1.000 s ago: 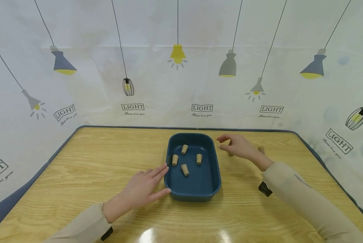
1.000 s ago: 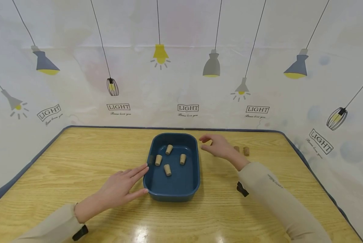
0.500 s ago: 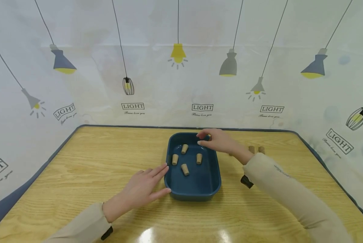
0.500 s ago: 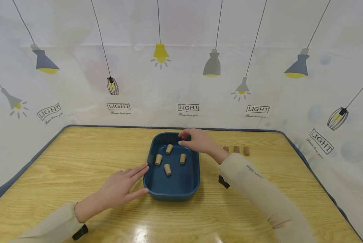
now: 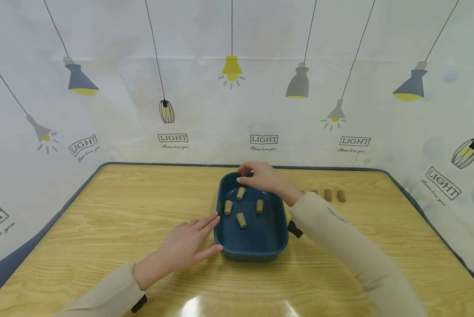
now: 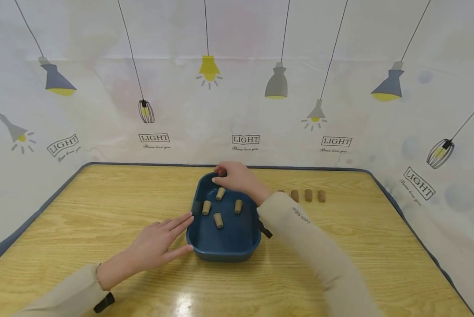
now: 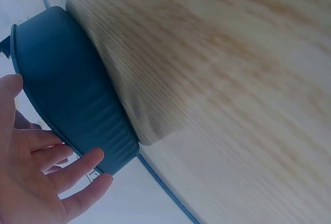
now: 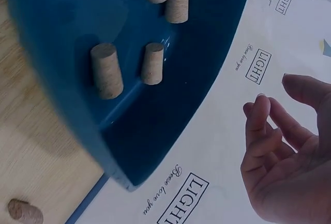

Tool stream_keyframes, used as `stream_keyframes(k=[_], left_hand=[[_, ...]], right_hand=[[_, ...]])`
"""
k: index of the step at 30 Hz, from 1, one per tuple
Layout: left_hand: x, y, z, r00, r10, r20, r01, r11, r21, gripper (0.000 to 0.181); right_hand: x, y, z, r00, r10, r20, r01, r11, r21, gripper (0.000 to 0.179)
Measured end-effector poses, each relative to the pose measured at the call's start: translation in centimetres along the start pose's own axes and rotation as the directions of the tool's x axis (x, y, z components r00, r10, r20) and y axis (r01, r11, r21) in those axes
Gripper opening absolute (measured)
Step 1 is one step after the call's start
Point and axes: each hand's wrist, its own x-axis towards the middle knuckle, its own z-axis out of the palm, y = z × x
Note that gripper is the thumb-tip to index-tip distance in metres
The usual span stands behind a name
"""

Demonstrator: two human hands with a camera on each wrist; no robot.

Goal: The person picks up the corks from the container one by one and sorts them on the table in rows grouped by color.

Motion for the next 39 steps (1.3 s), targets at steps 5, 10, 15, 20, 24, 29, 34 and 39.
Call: stream_keyframes(k=[5,10,15,20,24,29,34,39], left_hand=[[0.0,0.0,0.0,1.0,0.004,0.0,-0.004,1.0,0.008,0.071],[0.0,-0.1,0.0,1.0,0.0,0.008,0.0,1.0,0.017,0.071],[0.0,0.0,0.0,1.0,0.003,0.008,-0.003,1.0,0.024,0.071],[0.0,0.0,0.0,1.0,0.007,0.001,-0.007,1.0,0.023,0.071],[0.0,0.0,-0.1,1.0,0.013,-0.008,-0.012,1.0,0.021,0.07],[0.0,0.0,0.0,1.0,0.015,-0.008,-0.015,1.0,0.019,0.07],[0.0,-0.1,0.0,1.0,0.011,-0.004,-0.011,1.0,0.015,0.071],[0.0,-0.1,0.1,1.0,0.01,-0.01,-0.01,1.0,0.018,0.071]], right_hand=[[1.1,-0.5,0.7,1.0,0.015,-0.013,-0.015,1.0,-0.009,0.035],[1.7,-0.7,1.6,0.998,0.059,-0.015,-0.059,0.998,0.01,0.033],[2.2,-0.2,2.5,0.989,0.15,0.013,-0.15,0.988,0.025,0.034],[2.7,0.6,3.3,0.978,0.206,0.033,-0.207,0.978,0.004,0.036],[2.9,1.3,4.0,0.966,0.256,0.045,-0.256,0.967,-0.001,0.039],[3.0,1.9,4.8,0.949,0.312,0.047,-0.312,0.95,-0.016,0.042],[3.0,2.2,5.4,0.936,0.351,0.019,-0.351,0.936,-0.02,0.043],[2.9,2.2,5.7,0.921,0.389,-0.026,-0.39,0.92,-0.032,0.041]])
